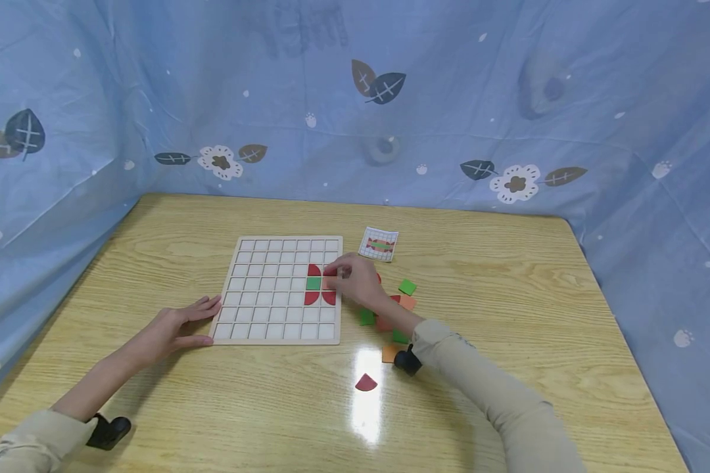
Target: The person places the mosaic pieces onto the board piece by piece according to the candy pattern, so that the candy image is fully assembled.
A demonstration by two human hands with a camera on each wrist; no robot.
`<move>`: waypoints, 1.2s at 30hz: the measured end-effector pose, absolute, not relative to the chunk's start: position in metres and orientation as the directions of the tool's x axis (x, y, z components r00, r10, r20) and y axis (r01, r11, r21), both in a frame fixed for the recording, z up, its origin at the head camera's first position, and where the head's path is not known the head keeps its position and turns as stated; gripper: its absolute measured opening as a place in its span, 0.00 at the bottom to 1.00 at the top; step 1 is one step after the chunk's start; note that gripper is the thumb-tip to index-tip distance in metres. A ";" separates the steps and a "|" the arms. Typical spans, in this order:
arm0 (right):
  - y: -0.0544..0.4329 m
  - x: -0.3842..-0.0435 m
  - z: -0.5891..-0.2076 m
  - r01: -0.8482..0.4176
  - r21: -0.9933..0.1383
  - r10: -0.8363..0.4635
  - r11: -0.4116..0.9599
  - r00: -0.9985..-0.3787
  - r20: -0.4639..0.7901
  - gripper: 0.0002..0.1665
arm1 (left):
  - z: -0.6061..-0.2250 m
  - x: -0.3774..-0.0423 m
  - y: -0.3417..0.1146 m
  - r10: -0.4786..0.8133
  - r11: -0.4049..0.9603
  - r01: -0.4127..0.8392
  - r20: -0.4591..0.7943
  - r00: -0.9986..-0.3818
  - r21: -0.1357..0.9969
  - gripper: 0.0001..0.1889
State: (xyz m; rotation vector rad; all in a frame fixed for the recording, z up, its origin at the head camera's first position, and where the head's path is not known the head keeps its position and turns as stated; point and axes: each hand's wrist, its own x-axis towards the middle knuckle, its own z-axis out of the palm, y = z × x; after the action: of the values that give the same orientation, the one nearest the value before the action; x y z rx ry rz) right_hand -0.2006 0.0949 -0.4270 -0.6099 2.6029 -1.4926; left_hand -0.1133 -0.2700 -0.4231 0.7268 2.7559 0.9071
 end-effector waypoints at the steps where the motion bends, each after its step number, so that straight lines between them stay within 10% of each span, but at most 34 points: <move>1: 0.099 -0.201 -0.427 -0.301 -0.851 -0.380 0.431 -0.916 0.132 0.10 | -0.423 -0.113 -0.270 0.489 0.701 0.398 0.007 -0.872 0.591 0.37; 36: 0.238 -0.117 -0.439 -0.025 -0.969 -0.314 0.247 -0.948 -0.055 0.22 | -0.428 -0.115 -0.271 0.495 0.717 0.430 0.033 -0.868 0.548 0.37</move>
State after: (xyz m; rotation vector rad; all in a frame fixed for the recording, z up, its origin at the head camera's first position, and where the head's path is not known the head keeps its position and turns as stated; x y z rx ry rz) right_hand -0.1169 0.2379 -0.4391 -0.3177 2.2809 -1.7654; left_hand -0.1152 -0.2712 -0.4276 0.7581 2.8023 0.8505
